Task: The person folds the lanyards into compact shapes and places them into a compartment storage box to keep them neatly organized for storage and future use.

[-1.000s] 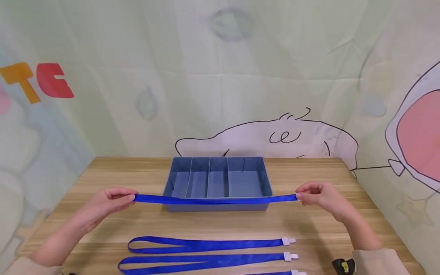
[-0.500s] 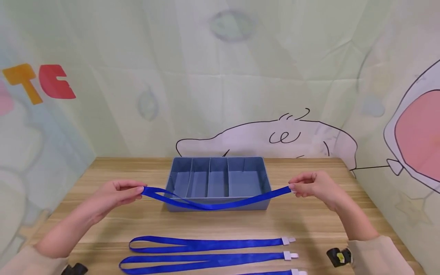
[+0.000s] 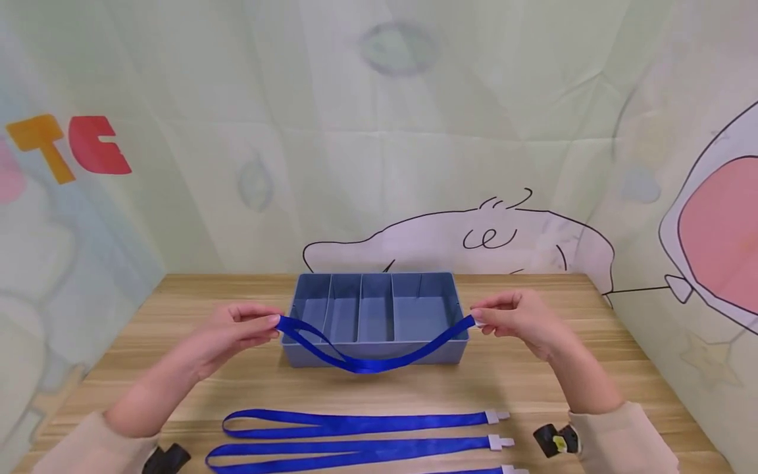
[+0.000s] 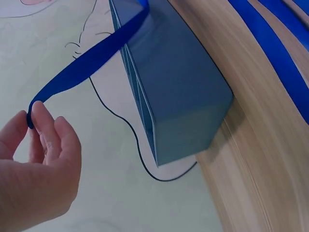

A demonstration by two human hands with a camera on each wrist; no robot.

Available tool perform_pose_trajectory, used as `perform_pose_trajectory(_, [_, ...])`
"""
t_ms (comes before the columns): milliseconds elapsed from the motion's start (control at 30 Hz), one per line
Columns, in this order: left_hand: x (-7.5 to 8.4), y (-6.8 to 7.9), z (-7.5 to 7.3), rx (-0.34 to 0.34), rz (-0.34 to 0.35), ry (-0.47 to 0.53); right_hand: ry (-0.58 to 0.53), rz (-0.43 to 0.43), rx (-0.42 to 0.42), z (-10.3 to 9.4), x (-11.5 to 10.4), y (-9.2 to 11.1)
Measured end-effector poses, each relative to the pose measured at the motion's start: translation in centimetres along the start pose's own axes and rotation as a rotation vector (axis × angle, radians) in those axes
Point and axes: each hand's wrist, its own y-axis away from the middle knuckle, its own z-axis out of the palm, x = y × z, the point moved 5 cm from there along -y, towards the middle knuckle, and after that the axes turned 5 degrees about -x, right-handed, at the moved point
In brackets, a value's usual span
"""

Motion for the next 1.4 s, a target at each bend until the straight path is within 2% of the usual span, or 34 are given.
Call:
perform_pose_trajectory(167, [0.3,-0.4,1.6,-0.04,0.013,0.071,-0.021,-0.023,-0.028,1.9,-0.9,-0.7])
perform_pose_trajectory(433, [0.6,-1.5,3.9,-0.066,0.031,0.025,-0.06,-0.046,-0.063,4.6,-1.9,-1.7])
perform_pose_trajectory(567, [0.4,-1.9,5.1,-0.1,0.041,0.013,-0.053,-0.051,-0.075,5.6,-2.1,-1.8])
perform_pose_trajectory(933, [0.0,-2.3,8.8,-0.199,0.021,0.051,0.008,-0.071,-0.121,9.5,-3.5,-3.2])
perform_pose_trajectory(1200, [0.5,-2.2,10.5,-0.185,0.042,0.093,-0.021,-0.122,-0.188,12.1,-4.3,-4.3])
perform_pose_trajectory(1400, [0.7,-1.9,10.9,-0.155,0.072,0.105,-0.077,-0.115,-0.181,12.7,-4.5,-4.4])
